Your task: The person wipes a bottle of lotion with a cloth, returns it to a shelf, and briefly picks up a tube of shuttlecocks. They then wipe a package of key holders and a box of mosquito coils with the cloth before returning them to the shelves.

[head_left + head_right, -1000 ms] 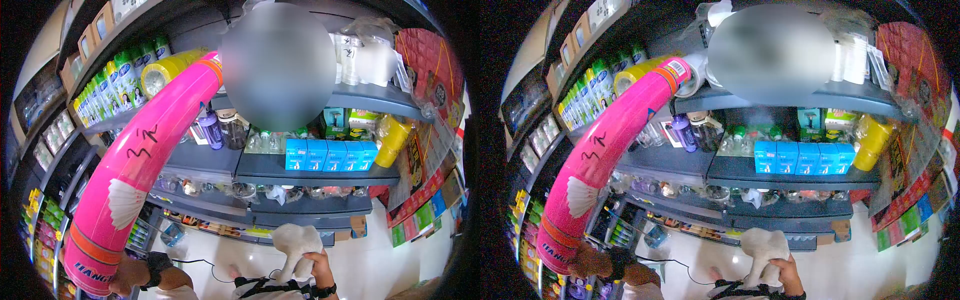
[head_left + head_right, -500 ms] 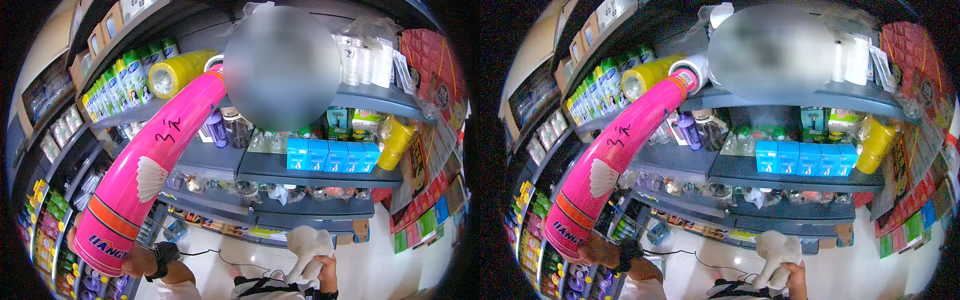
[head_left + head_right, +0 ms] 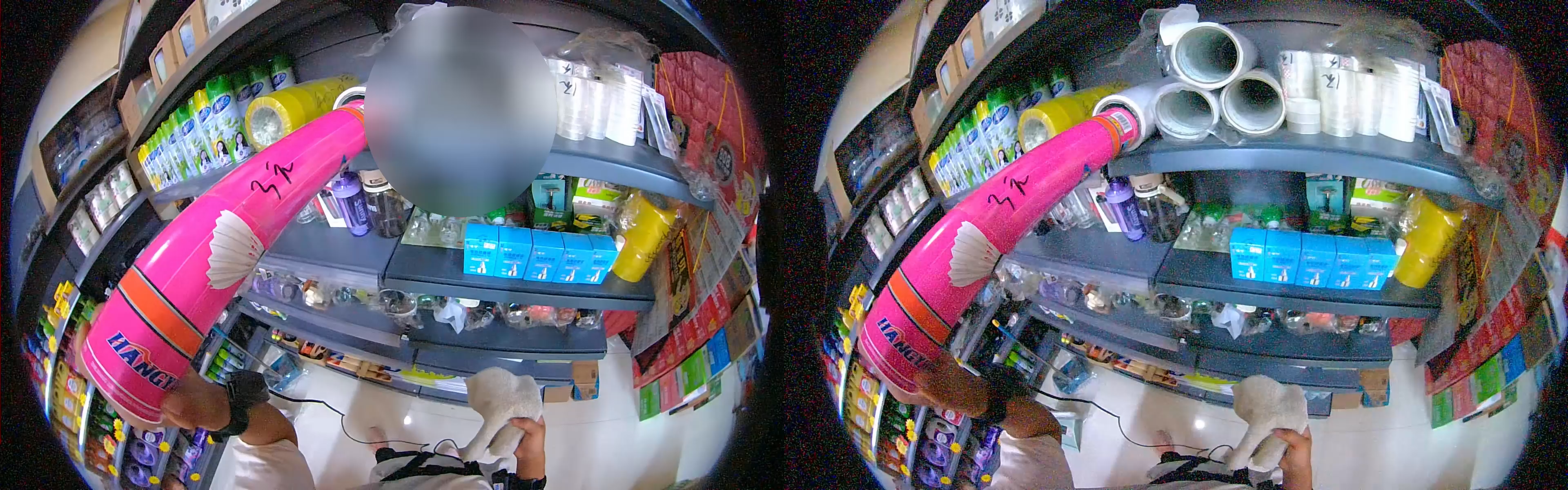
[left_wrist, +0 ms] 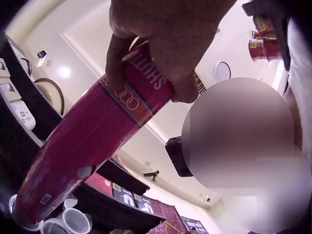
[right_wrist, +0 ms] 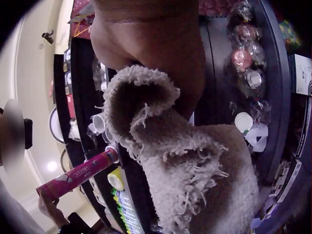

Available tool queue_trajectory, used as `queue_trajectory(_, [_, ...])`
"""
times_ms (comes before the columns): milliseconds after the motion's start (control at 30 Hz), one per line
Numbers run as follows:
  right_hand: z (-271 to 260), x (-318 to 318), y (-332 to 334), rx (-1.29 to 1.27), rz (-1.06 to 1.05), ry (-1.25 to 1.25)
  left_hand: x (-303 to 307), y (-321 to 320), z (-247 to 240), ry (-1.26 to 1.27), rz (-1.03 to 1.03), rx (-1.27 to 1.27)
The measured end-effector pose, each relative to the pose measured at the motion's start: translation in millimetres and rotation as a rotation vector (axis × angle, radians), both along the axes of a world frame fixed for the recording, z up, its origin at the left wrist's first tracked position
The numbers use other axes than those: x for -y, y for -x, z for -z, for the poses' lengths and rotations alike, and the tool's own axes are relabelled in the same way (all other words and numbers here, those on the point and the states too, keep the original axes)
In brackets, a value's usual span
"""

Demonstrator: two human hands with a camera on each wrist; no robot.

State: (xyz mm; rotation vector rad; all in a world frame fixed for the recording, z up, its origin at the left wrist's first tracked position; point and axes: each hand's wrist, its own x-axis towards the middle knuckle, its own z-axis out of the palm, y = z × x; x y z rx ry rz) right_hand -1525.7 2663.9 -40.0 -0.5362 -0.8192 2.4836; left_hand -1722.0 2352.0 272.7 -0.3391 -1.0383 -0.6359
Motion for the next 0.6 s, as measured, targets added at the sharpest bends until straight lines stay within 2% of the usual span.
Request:
queue_trajectory(167, [6,-2,0,0.004,0.014,0.015,4,0,-8,0.222,0.283,-0.112])
queue_trajectory(400, [6,-4,-1,0.046,0.012,0.004,44,14,4,0.143,-0.098,0.101])
queue_trajectory(467, [5,-4,0,0.055,0.016,0.002,29,14,-2,0.095,-0.114,0.113])
queue_trajectory(533, [2,-4,1,0.051,0.019,-0.001,-31,-4,-20,0.026,-0.037,0.089])
queue_trajectory(600, [1,-4,2,0.035,0.016,-0.004,-31,1,-19,0.089,-0.051,0.083])
